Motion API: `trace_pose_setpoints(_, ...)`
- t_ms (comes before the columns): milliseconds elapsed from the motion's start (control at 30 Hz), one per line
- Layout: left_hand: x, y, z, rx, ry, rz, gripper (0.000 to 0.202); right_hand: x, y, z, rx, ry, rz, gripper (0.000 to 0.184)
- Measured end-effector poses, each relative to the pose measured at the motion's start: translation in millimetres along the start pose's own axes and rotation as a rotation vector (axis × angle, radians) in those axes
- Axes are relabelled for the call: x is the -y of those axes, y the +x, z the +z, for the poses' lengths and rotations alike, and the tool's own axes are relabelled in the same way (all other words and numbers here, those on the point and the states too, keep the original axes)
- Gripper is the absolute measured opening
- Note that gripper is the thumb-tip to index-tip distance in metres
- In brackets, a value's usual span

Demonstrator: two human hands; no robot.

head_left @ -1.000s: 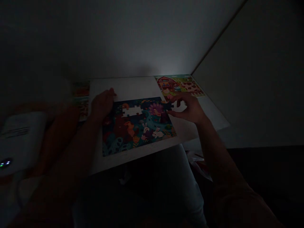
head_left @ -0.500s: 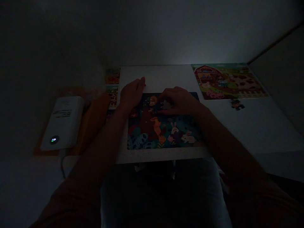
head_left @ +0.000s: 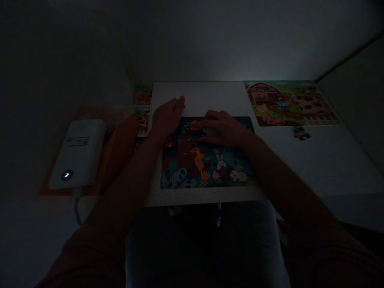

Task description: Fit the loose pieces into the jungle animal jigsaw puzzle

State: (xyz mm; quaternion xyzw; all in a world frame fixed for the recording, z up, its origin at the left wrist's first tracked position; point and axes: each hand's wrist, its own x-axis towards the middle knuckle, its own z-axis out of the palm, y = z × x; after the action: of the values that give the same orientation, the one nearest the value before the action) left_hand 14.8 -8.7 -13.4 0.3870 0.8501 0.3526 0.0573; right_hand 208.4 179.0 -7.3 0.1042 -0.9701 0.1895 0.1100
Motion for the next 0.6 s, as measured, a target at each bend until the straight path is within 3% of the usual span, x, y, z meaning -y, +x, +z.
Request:
trace_pose_setpoints(233, -1.3, -0.3, -0.9, 0.000, 0.008, 0.006, 0.077, -5.4, -2.5, 2.2, 0.028, -0.007, 0.019, 0.040)
trace_pose_setpoints(600, -0.7, 1.2, -0.3, -0.009, 0.015, -0.009, 0.075, 1.4, -1.8, 2.0, 0.037, -0.050, 0.057, 0.044)
